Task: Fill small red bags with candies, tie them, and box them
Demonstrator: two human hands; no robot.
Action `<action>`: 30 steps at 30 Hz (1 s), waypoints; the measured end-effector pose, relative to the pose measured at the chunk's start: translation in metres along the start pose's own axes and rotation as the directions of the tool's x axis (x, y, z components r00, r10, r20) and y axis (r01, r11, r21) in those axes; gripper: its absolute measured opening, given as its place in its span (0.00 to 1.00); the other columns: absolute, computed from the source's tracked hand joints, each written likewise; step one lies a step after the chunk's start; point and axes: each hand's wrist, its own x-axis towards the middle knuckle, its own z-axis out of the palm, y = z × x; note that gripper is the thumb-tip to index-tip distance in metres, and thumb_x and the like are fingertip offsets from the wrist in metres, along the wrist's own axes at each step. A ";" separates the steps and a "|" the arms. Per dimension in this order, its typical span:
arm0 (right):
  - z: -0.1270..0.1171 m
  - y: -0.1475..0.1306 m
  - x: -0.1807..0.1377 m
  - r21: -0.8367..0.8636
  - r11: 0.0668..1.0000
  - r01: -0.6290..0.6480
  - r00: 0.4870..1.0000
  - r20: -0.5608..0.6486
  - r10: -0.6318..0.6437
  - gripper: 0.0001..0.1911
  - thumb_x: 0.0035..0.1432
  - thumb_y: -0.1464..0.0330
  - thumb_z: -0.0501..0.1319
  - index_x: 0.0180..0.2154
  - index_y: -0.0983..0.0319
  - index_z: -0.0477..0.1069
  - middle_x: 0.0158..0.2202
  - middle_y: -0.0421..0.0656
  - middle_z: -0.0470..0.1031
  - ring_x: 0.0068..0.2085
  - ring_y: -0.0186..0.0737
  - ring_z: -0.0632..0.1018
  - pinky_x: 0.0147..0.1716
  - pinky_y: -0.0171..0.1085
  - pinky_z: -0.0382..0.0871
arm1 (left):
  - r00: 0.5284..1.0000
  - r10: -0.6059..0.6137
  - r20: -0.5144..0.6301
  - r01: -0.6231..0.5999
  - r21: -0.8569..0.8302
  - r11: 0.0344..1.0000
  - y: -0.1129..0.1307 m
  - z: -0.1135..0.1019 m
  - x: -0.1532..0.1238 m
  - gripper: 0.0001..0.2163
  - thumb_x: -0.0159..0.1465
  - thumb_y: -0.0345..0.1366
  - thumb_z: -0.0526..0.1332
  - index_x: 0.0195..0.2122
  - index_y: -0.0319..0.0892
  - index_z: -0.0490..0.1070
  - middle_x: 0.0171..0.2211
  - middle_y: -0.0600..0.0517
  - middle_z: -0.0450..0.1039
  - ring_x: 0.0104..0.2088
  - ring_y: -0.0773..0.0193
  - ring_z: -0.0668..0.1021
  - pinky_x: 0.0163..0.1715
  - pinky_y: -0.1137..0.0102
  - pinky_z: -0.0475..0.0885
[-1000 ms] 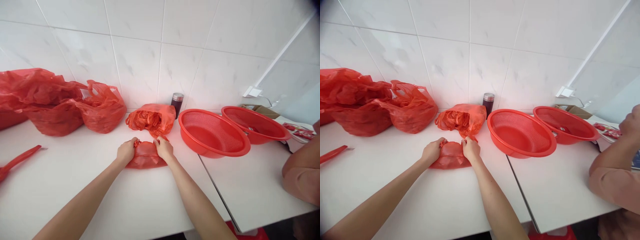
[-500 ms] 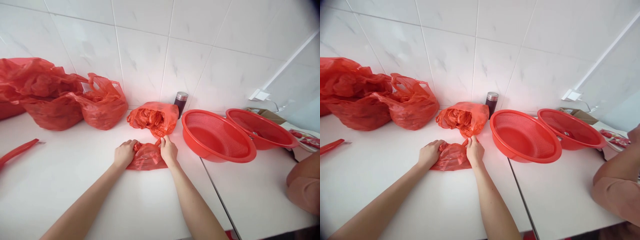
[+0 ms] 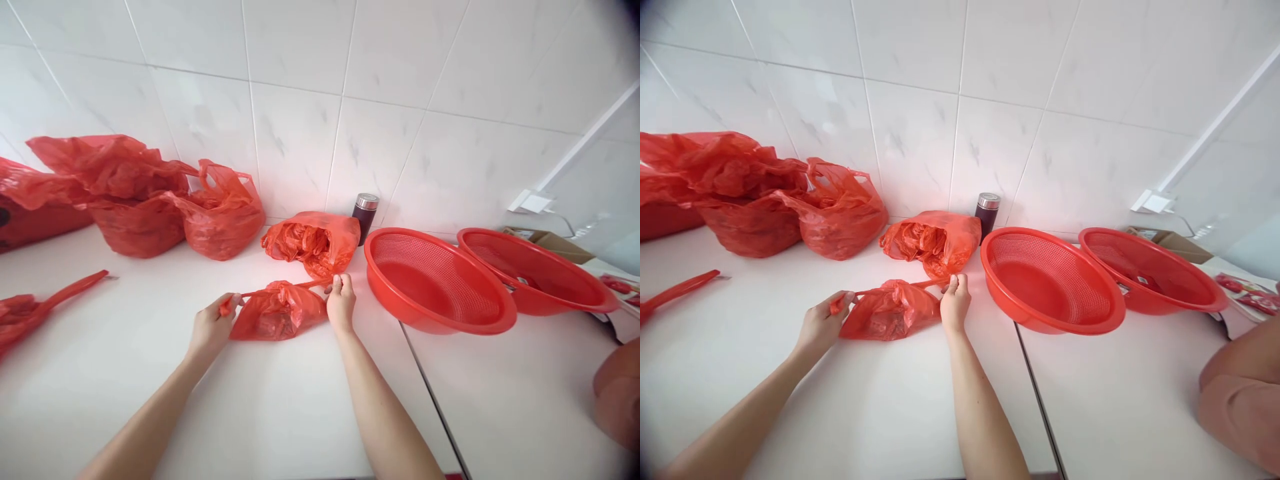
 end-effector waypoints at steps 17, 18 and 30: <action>-0.018 -0.019 -0.002 0.479 0.876 0.060 0.998 0.003 -0.070 0.17 0.64 0.51 0.47 0.38 0.57 0.59 0.30 0.39 0.70 0.28 0.37 0.75 0.32 0.37 0.72 | 0.877 0.397 0.272 -0.418 0.022 0.908 0.089 0.023 0.029 0.07 0.56 0.38 0.63 0.36 0.49 0.75 0.40 0.50 0.78 0.45 0.51 0.76 0.50 0.59 0.66; -0.019 -0.017 0.000 0.487 0.872 0.047 0.999 -0.006 -0.050 0.16 0.64 0.52 0.48 0.39 0.57 0.58 0.30 0.40 0.70 0.27 0.37 0.74 0.31 0.37 0.72 | 0.880 0.371 0.297 -0.392 0.013 0.920 0.089 0.021 0.032 0.05 0.57 0.38 0.62 0.34 0.48 0.74 0.37 0.50 0.78 0.43 0.51 0.77 0.47 0.59 0.68; -0.006 0.011 0.007 0.454 0.887 -0.085 0.996 0.058 0.065 0.14 0.51 0.61 0.60 0.38 0.60 0.63 0.28 0.38 0.72 0.22 0.34 0.73 0.25 0.35 0.68 | 0.943 -0.140 0.301 0.212 -0.224 0.951 0.009 -0.158 0.032 0.23 0.53 0.56 0.65 0.39 0.42 0.75 0.35 0.46 0.80 0.35 0.53 0.81 0.35 0.63 0.76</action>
